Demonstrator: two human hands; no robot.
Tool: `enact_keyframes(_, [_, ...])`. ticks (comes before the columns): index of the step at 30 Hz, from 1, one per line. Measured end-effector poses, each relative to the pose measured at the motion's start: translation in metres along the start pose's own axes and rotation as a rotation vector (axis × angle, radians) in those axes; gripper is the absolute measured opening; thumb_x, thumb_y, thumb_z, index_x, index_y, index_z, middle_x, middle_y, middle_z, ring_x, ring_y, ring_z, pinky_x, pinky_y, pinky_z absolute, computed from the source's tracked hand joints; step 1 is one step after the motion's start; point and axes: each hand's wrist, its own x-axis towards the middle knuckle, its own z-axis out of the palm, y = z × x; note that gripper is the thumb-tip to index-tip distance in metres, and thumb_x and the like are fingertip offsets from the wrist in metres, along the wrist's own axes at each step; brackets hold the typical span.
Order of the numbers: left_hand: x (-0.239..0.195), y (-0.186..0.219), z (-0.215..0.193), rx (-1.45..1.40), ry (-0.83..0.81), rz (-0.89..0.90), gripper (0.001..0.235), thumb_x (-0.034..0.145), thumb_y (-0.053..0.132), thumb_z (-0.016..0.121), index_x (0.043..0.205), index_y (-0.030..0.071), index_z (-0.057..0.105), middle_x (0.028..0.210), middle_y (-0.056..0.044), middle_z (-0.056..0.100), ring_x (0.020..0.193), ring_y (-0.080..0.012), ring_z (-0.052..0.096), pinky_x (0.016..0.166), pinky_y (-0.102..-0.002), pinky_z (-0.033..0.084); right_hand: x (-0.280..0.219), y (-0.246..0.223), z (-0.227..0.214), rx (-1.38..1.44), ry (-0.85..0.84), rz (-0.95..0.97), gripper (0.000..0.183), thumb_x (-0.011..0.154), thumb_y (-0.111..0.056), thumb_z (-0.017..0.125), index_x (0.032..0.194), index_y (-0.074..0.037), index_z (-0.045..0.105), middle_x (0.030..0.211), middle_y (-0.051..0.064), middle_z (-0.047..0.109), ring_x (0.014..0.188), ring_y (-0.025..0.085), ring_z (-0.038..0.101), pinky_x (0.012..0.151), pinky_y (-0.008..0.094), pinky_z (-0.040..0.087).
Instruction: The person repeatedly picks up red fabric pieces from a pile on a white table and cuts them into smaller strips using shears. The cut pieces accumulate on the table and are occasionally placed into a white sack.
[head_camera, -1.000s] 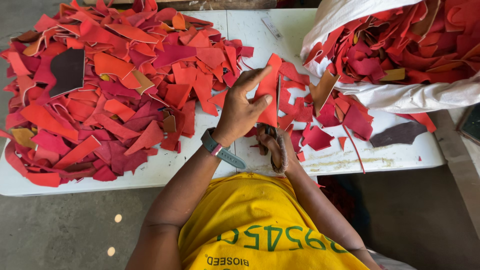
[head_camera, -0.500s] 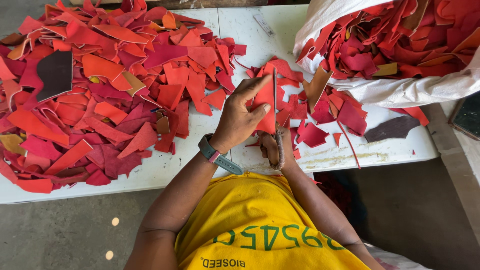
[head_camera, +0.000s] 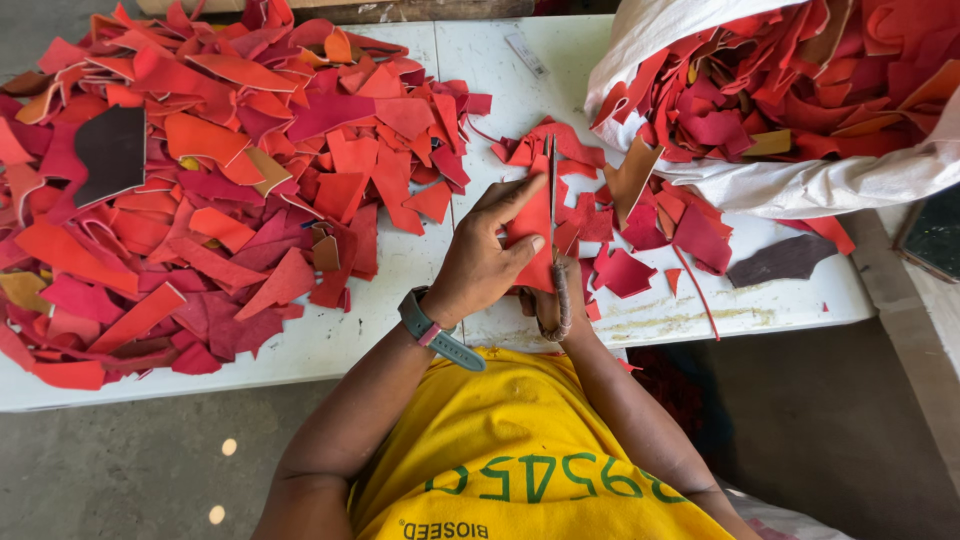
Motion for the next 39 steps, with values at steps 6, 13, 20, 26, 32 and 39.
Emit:
enact_keyframes(6, [0.004,-0.047,-0.019,-0.033,0.121,0.084,0.063,0.093,-0.005,0.063,0.154,0.007,0.048,0.154,-0.014,0.053,0.143,-0.0222,0.052,0.117,-0.033,0.046,-0.003,0.000,-0.010,0.126,-0.047,-0.016,0.006,0.084,-0.005,0.056,0.083,0.000,0.059,0.061,0.007,0.053,0.038,0.014,0.045,0.032,0.029,0.033])
enact_keyframes(13, [0.067,-0.118,-0.271,1.032,0.490,0.193,0.057,0.092,-0.005,0.072,0.147,0.000,0.056,0.129,-0.026,0.060,0.119,-0.0441,0.057,0.103,-0.050,0.047,-0.015,-0.041,-0.106,0.141,0.050,-0.060,0.026,0.095,-0.009,0.052,0.070,-0.003,0.054,0.060,0.007,0.051,0.043,0.015,0.045,0.038,0.028,0.033])
enact_keyframes(20, [0.053,-0.111,-0.290,1.180,0.449,-0.014,0.060,0.086,0.010,0.084,0.141,0.001,0.060,0.126,-0.026,0.053,0.112,-0.0436,0.056,0.094,-0.058,0.043,-0.037,-0.037,-0.129,0.099,0.128,0.001,0.029,0.097,-0.011,0.051,0.069,-0.003,0.050,0.059,0.008,0.050,0.042,0.016,0.043,0.041,0.030,0.035])
enact_keyframes(26, [0.054,-0.084,-0.115,-0.053,0.068,-0.097,0.032,0.094,-0.001,0.063,0.126,0.006,0.064,0.110,-0.003,0.061,0.098,-0.0154,0.064,0.078,-0.032,0.057,-0.030,-0.016,-0.137,0.229,0.153,-0.040,0.027,0.098,-0.011,0.051,0.072,-0.003,0.052,0.062,0.008,0.050,0.042,0.018,0.044,0.041,0.031,0.037])
enact_keyframes(32, [0.045,-0.101,0.049,0.520,-0.573,-0.052,0.062,0.079,0.039,0.083,0.128,0.006,0.065,0.126,-0.020,0.059,0.104,-0.0360,0.065,0.093,-0.047,0.051,-0.037,-0.020,-0.133,0.216,0.145,-0.079,0.028,0.098,-0.012,0.052,0.072,-0.003,0.050,0.060,0.011,0.051,0.044,0.018,0.044,0.042,0.031,0.035])
enact_keyframes(39, [0.056,-0.104,0.060,0.576,-0.555,0.086,0.050,0.075,0.039,0.086,0.110,0.006,0.073,0.112,-0.015,0.067,0.104,-0.0323,0.066,0.092,-0.048,0.051,-0.034,-0.024,-0.130,0.209,0.141,-0.075,0.027,0.098,-0.010,0.051,0.073,-0.002,0.050,0.061,0.010,0.051,0.044,0.018,0.044,0.043,0.031,0.037])
